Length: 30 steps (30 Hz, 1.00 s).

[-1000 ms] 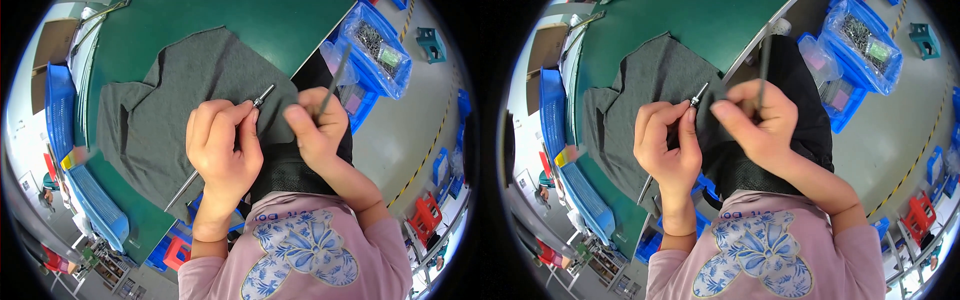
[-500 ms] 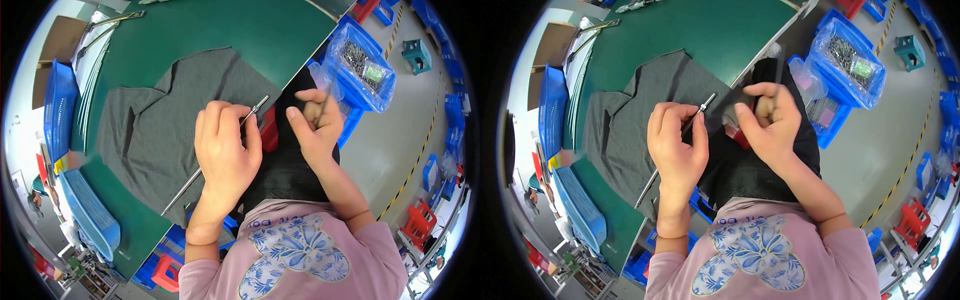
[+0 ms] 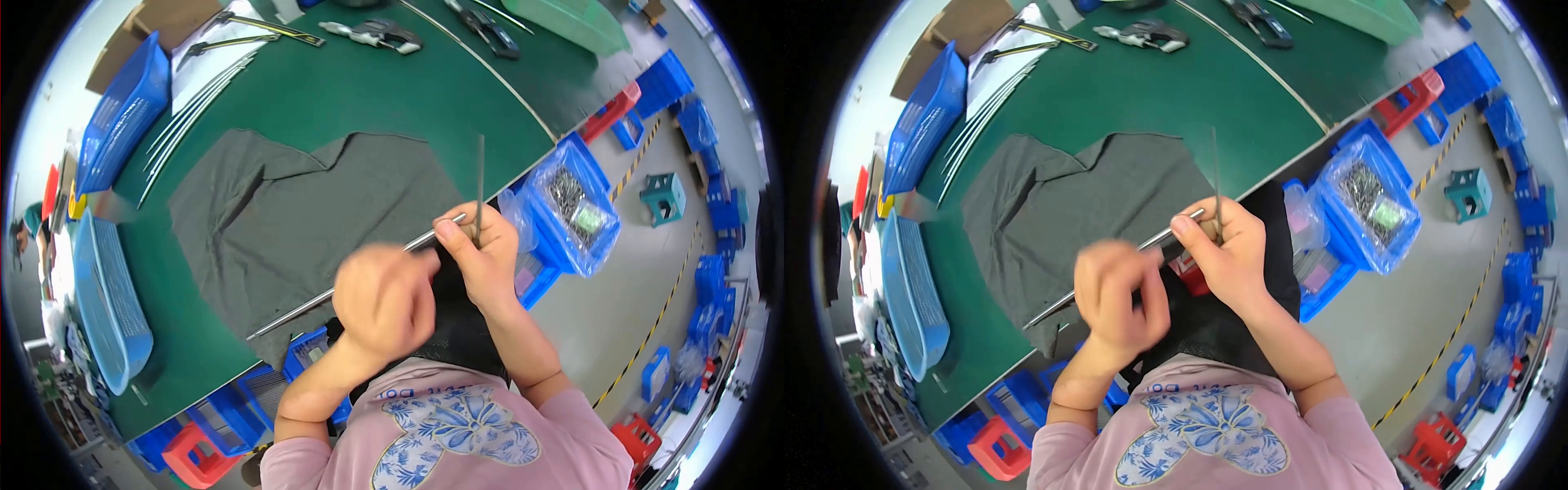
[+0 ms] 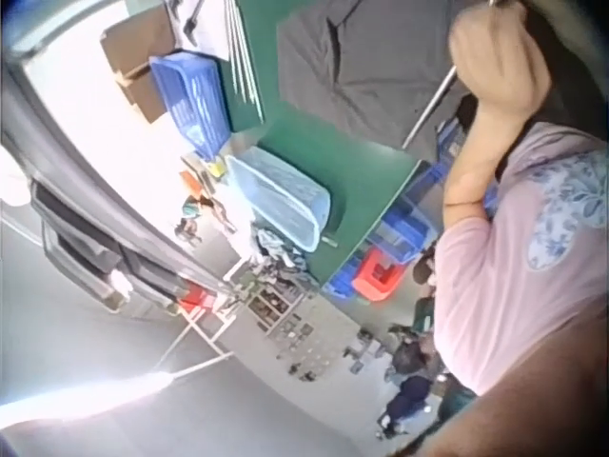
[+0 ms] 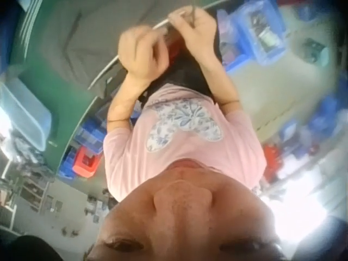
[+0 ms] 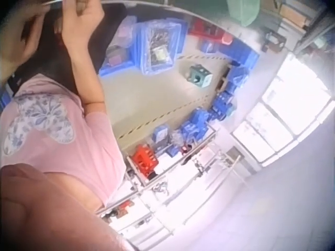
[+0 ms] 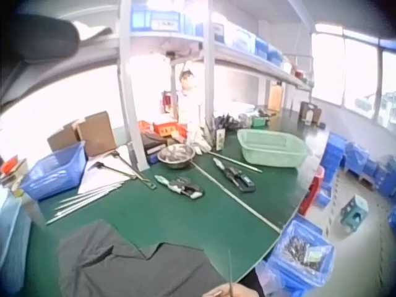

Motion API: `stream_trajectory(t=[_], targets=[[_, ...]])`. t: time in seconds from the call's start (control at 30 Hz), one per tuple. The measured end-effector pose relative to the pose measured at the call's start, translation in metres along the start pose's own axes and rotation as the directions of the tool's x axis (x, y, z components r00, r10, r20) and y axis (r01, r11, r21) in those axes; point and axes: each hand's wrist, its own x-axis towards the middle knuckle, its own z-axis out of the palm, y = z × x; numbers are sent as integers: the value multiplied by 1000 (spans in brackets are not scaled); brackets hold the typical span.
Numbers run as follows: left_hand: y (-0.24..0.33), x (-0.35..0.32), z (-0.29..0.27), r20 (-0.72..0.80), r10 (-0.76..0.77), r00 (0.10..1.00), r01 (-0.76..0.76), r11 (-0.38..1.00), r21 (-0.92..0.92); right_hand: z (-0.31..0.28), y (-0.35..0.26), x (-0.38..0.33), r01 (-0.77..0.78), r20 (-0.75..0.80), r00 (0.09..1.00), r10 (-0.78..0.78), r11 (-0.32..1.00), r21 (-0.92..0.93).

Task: The person is using a hand file to smooth the edges of a metal component attached to a long metal rod at a workbench.

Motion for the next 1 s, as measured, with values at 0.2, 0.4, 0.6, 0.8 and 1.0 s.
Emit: stream_trajectory(t=[0.2,0.4,0.6,0.8,1.0], targets=[[23,-24,4,545,-564,620,710,107,-696,11,-32,-5,-85,-1,996,86,991,-100],[20,-18,9,599,-646,474,514,-349,-784,11,-27,0,-25,79,996,30,998,-63],[16,-13,6,591,-685,427,572,-301,-763,11,-30,7,-51,-2,999,52,984,-170],[18,-18,9,333,-844,421,403,-155,-902,-16,-13,-12,-109,-23,993,120,956,273],[-28,-5,-33,85,-884,460,82,-53,-995,-21,10,-45,-118,130,985,117,993,0]])
